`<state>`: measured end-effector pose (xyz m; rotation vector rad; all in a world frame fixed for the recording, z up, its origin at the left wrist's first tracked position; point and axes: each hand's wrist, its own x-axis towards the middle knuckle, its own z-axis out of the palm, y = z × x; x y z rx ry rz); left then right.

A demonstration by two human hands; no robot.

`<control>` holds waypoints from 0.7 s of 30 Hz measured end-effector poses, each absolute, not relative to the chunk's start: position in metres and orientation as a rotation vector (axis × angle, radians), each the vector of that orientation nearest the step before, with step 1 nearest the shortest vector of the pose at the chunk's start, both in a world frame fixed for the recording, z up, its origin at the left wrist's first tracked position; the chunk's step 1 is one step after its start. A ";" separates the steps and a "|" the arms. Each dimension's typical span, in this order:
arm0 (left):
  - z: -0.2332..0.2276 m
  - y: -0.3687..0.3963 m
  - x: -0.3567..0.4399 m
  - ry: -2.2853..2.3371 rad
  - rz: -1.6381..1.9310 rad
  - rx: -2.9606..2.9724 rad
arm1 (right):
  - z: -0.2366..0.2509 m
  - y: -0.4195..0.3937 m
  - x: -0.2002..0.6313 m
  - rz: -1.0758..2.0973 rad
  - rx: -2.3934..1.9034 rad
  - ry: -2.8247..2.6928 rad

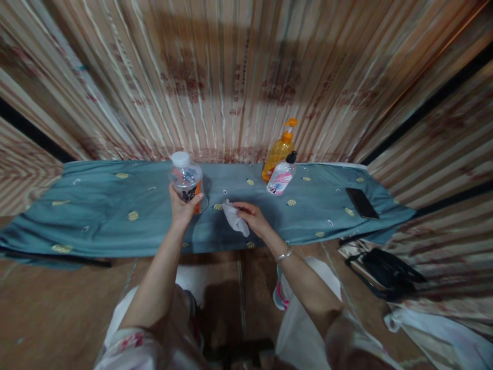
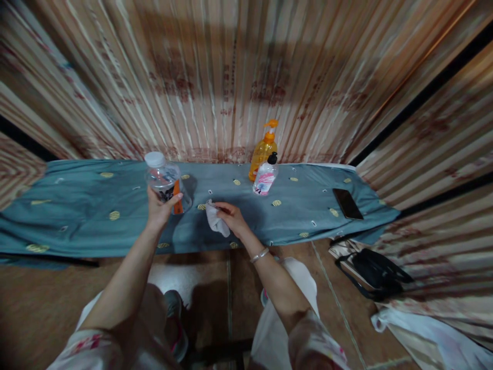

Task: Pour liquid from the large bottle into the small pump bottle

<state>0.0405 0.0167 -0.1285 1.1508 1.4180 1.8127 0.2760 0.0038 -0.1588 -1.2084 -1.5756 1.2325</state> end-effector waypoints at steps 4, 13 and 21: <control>-0.123 0.014 0.043 1.421 1.789 1.113 | -0.162 0.005 0.273 1.116 -1.291 -1.703; -0.126 0.015 0.042 1.471 1.784 1.072 | -0.153 -0.019 0.289 0.988 -1.400 -1.926; -0.117 -0.001 0.044 1.685 1.724 0.949 | -0.146 -0.034 0.328 0.848 -1.376 -1.910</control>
